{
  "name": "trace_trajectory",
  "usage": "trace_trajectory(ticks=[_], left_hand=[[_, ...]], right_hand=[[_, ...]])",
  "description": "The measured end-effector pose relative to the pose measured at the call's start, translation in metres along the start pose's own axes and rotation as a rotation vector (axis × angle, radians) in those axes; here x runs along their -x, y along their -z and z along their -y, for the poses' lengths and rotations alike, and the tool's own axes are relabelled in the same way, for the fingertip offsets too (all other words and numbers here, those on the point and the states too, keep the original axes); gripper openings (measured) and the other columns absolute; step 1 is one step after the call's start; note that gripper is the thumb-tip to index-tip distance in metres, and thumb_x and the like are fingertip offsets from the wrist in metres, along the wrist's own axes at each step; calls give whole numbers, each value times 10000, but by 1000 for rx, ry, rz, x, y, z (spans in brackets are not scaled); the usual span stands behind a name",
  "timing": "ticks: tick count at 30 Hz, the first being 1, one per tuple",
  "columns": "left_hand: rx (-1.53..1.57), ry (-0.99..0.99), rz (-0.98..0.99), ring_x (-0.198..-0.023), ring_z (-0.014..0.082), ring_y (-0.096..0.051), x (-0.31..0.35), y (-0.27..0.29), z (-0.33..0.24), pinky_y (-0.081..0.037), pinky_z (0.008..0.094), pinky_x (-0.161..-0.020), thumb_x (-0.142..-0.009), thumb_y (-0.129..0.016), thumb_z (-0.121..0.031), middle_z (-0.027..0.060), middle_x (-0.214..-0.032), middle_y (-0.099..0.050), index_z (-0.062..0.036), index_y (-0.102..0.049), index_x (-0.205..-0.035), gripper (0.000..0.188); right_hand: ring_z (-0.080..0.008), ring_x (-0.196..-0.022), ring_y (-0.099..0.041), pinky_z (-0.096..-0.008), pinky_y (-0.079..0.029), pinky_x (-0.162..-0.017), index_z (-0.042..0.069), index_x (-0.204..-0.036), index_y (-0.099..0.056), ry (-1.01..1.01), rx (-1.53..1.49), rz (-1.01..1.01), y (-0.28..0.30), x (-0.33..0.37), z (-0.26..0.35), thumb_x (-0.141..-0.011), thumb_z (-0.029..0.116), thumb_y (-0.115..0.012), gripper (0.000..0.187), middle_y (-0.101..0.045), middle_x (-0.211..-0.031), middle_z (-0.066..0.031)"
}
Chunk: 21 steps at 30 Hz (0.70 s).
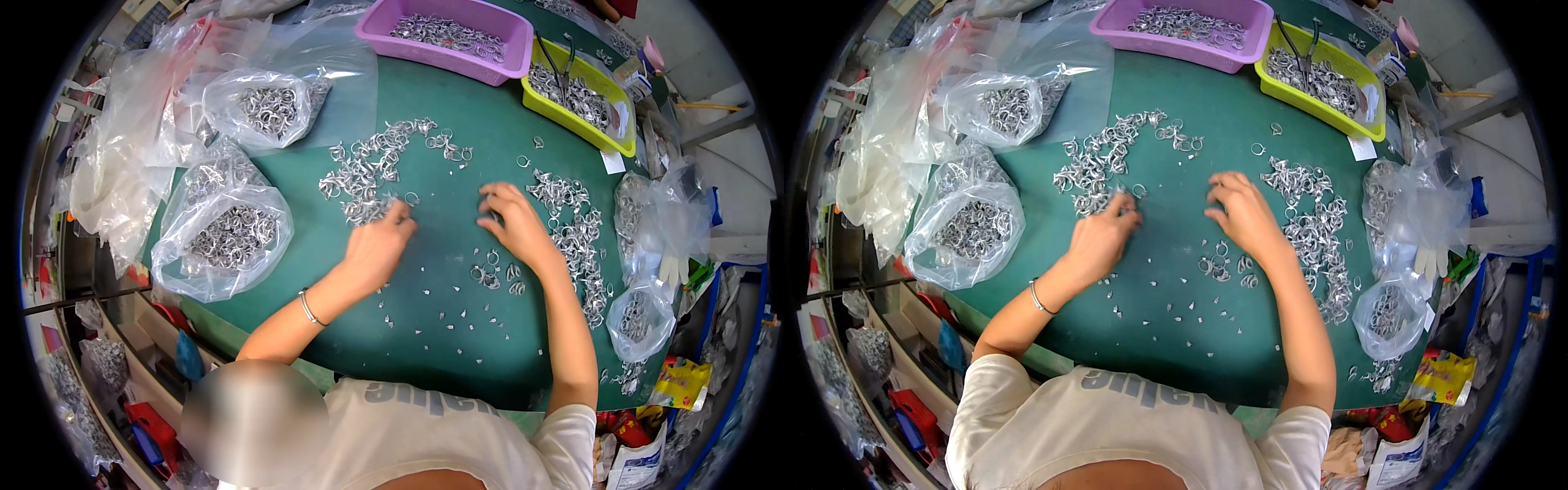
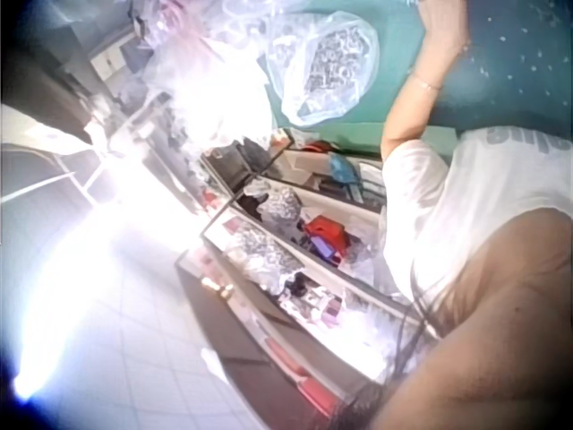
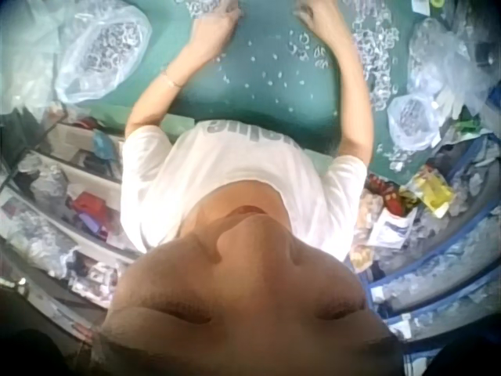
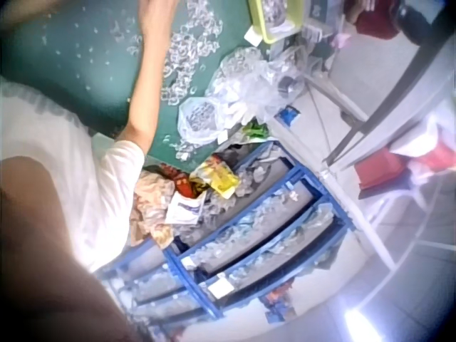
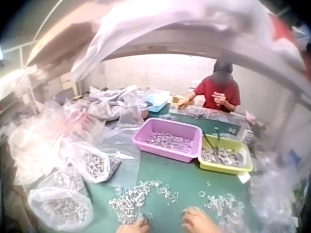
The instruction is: The person repeatedly picks up small metal rings and fasteners from a green worktable, joins them by hand, and places the assembled units into a clear plastic bag. The person also spreads and reorganizes loose parts across the table to access new items. No tools are used; all handling is done by hand.
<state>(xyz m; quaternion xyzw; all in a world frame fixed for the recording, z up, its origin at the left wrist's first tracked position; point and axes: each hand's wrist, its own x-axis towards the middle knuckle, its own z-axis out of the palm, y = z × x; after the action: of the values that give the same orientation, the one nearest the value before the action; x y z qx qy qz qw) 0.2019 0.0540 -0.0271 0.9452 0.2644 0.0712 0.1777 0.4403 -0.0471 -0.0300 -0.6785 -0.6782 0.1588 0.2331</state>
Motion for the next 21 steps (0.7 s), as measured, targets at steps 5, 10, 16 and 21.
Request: trace_trajectory(ticks=[5, 10, 16, 21], left_hand=[[-8, 130, -212, -590, 331, -597, -12, 12, 16, -481, 432, -525, -757, -556, 24, 76, -1055, -526, -68, -607, -941, 211], [24, 95, -258, -619, 334, -609, -53, 7, 0, -492, 426, -542, -788, -569, -12, 98, -1047, -538, -58, -608, -976, 197], [9, 124, -292, -697, 346, -620, -112, -18, 15, -503, 439, -613, -809, -595, -77, 110, -1040, -546, -36, -605, -988, 183], [-2, 55, -270, -696, 341, -620, -120, -28, 17, -501, 439, -609, -816, -589, -88, 101, -989, -546, -29, -609, -891, 97]], right_hand=[[-314, -1019, -520, -379, -422, -885, 8, -950, -586, -51, -16, -150, 13, -23, 11, -742, 53, -672, 230, -570, -1056, -131], [-309, -922, -540, -389, -428, -835, 30, -957, -594, -31, 139, -363, -19, -65, -17, -738, 57, -662, 231, -569, -941, -131], [-303, -884, -537, -383, -418, -821, 37, -922, -595, -141, 266, -60, 4, -40, -16, -725, 39, -646, 204, -560, -891, -120], [-281, -884, -521, -377, -407, -816, 53, -910, -601, -64, -142, -263, -3, -59, -17, -721, 48, -658, 198, -558, -910, -109]])
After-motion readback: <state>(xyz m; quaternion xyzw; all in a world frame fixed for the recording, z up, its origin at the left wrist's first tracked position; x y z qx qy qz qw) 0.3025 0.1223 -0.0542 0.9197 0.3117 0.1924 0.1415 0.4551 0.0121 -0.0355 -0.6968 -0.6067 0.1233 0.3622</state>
